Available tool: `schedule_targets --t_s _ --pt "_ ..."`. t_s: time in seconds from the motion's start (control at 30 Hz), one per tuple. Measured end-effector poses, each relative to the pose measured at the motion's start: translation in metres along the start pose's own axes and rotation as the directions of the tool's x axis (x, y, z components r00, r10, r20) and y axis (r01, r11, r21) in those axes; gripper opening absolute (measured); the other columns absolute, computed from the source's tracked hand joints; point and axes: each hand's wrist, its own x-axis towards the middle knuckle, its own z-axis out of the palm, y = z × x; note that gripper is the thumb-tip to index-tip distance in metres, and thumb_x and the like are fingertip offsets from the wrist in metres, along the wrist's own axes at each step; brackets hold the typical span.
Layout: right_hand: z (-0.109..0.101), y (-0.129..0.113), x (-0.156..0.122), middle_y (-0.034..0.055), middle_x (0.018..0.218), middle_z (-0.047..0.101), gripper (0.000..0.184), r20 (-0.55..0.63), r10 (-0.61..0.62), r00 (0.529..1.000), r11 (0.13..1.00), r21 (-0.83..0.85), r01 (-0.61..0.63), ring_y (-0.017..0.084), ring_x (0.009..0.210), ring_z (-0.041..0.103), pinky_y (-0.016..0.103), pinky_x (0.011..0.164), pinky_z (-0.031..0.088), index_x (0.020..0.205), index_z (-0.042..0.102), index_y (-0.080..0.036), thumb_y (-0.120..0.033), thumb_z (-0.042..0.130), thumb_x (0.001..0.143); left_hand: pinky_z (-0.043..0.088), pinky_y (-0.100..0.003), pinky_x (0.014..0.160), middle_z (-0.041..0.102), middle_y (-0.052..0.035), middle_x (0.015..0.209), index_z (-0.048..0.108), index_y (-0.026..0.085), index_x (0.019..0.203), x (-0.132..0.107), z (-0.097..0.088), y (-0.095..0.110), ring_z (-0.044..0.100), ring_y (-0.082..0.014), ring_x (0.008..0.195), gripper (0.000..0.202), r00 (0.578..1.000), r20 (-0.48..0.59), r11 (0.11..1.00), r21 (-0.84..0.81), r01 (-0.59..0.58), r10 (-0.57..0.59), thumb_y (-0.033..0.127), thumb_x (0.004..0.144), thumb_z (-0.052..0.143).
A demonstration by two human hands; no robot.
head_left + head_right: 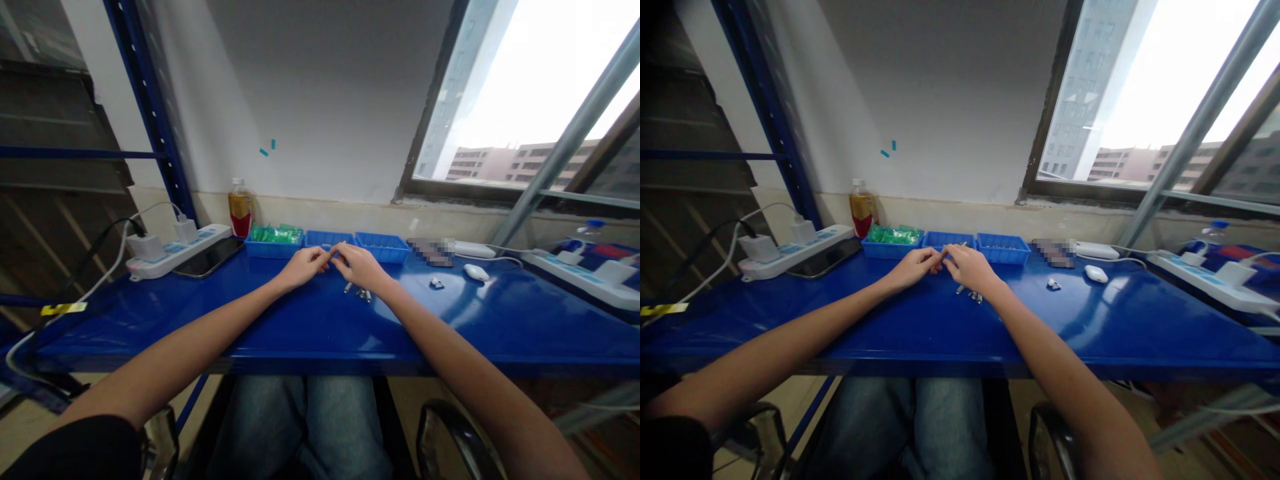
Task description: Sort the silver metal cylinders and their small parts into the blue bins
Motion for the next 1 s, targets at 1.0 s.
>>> schedule_targets --t_s 1.0 --pt "-0.016 0.043 -0.007 0.0017 0.067 0.064 0.021 0.06 0.361 0.931 0.929 -0.112 -0.353 0.016 0.063 0.057 0.024 0.06 0.033 0.094 0.064 -0.019 -0.033 0.05 0.088 0.043 -0.03 0.077 0.065 -0.0074 0.095 0.06 0.016 0.096 -0.026 0.023 0.037 0.06 -0.019 0.088 0.014 0.803 0.508 0.617 0.534 -0.578 0.312 0.019 0.089 0.049"
